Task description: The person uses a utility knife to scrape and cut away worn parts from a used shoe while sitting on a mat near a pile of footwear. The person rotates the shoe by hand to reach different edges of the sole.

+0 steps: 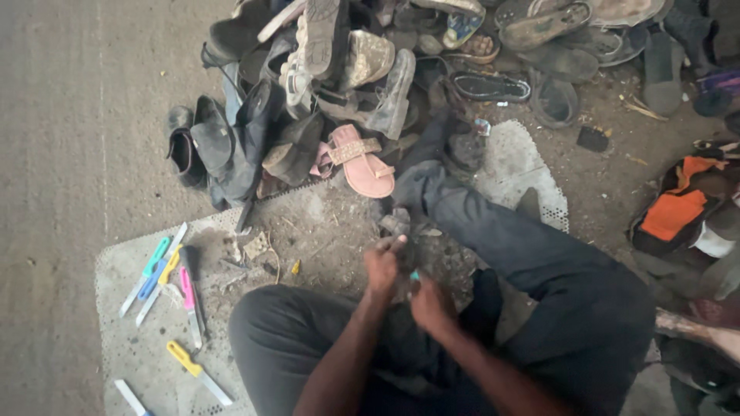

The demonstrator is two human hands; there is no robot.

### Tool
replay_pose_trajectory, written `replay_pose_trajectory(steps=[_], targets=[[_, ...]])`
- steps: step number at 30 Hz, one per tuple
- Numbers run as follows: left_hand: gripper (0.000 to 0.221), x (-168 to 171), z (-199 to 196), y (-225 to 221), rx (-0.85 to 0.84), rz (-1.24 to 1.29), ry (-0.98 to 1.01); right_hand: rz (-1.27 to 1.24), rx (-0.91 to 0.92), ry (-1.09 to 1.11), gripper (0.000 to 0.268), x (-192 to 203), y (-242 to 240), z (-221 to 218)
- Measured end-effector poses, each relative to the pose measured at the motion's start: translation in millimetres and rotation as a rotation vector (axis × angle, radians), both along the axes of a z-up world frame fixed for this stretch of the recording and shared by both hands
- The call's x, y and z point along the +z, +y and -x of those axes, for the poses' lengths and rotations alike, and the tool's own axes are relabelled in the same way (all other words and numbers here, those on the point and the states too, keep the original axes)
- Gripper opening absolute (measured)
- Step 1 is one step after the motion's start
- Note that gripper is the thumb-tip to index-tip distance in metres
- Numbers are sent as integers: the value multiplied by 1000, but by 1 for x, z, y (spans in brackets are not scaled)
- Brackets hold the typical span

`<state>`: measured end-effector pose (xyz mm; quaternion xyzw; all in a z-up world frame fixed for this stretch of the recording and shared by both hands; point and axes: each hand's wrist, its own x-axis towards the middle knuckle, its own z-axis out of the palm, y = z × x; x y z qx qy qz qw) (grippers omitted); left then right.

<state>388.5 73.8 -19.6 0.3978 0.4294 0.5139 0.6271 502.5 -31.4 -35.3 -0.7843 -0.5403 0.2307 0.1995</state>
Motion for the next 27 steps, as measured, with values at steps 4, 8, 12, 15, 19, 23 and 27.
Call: replay_pose_trajectory(steps=[4, 8, 12, 15, 19, 23, 27], targets=[[15, 14, -5, -1, 66, 244, -169, -70, -52, 17, 29, 5, -48, 5], [20, 29, -15, -1, -3, 371, -196, -114, -72, 47, 24, -32, -11, -4], [22, 48, -3, -7, -27, 340, -355, 79, -153, 0, 23, -42, -17, 8], [15, 64, -6, 0, 11, 412, -648, -269, -92, 207, 26, -42, -63, 25], [16, 64, -16, 1, 14, 485, -596, -283, -59, 114, 27, -53, -14, 10], [14, 30, -10, 9, -19, 417, -787, -359, -130, 166, 30, -62, -4, 35], [14, -5, 2, 16, -141, 260, -368, -270, -158, 258, 29, -56, -19, 31]])
